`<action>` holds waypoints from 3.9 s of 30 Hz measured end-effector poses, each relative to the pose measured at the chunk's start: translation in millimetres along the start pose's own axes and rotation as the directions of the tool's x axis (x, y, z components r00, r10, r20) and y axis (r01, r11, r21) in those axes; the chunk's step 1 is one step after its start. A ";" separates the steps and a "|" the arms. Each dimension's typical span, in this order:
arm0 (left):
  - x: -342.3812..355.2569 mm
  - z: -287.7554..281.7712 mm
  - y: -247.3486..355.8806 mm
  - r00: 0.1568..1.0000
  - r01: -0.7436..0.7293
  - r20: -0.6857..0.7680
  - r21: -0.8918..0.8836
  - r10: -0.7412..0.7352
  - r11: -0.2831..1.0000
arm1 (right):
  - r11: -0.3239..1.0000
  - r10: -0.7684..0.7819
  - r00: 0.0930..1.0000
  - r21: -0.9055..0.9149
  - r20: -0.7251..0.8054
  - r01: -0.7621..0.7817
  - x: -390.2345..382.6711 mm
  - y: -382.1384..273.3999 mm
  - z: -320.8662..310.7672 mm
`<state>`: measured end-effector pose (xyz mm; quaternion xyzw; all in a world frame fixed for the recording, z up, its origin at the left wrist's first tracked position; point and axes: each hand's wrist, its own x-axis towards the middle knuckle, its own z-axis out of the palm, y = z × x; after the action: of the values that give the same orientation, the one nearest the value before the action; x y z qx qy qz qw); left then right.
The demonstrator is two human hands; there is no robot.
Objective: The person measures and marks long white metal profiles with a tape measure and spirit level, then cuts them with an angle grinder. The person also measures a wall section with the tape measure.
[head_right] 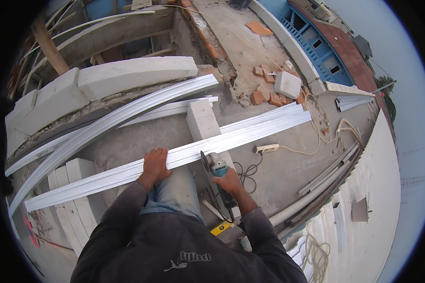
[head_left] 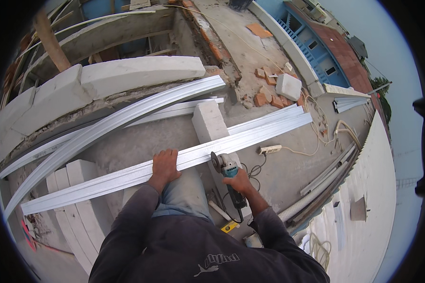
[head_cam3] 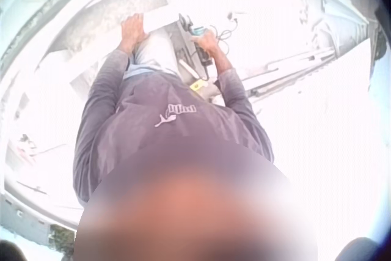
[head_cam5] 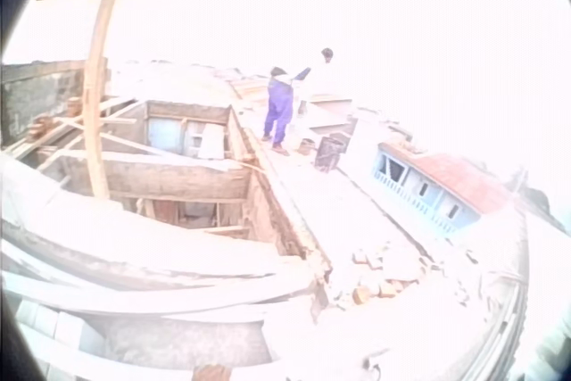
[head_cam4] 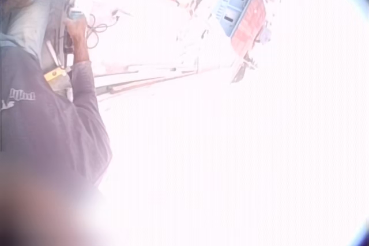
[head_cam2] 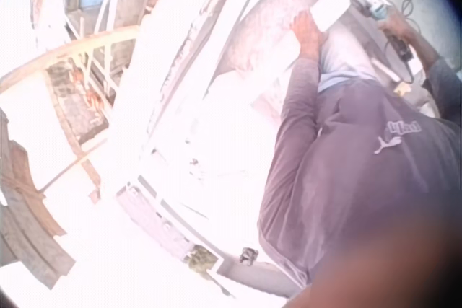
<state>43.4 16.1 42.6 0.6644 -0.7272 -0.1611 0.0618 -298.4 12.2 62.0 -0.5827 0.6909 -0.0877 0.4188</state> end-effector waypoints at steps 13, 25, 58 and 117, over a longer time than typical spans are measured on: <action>0.0 2.9 -2.6 1.000 -0.006 -0.004 0.002 0.006 1.000 | 0.997 0.041 0.999 0.059 0.024 -0.042 10.6 -20.1 -1.7; -1.2 5.3 -3.8 1.000 -0.007 -0.017 -0.020 0.007 1.000 | 0.997 0.043 0.997 0.056 0.062 -0.047 8.0 -20.1 -2.5; -1.4 4.0 -4.5 1.000 -0.013 -0.026 -0.006 0.013 1.000 | 1.000 -0.018 1.000 0.000 0.002 0.018 37.8 -22.8 2.5; -12.6 -37.2 35.3 0.966 -0.040 0.254 -0.048 0.051 0.998 | 0.987 -0.009 1.000 0.158 -0.020 0.012 -42.4 4.8 -14.7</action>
<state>22.7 25.2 90.3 0.6200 -0.7405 -0.2591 -0.0144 -313.2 45.5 88.7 -0.5502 0.6828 -0.1500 0.4568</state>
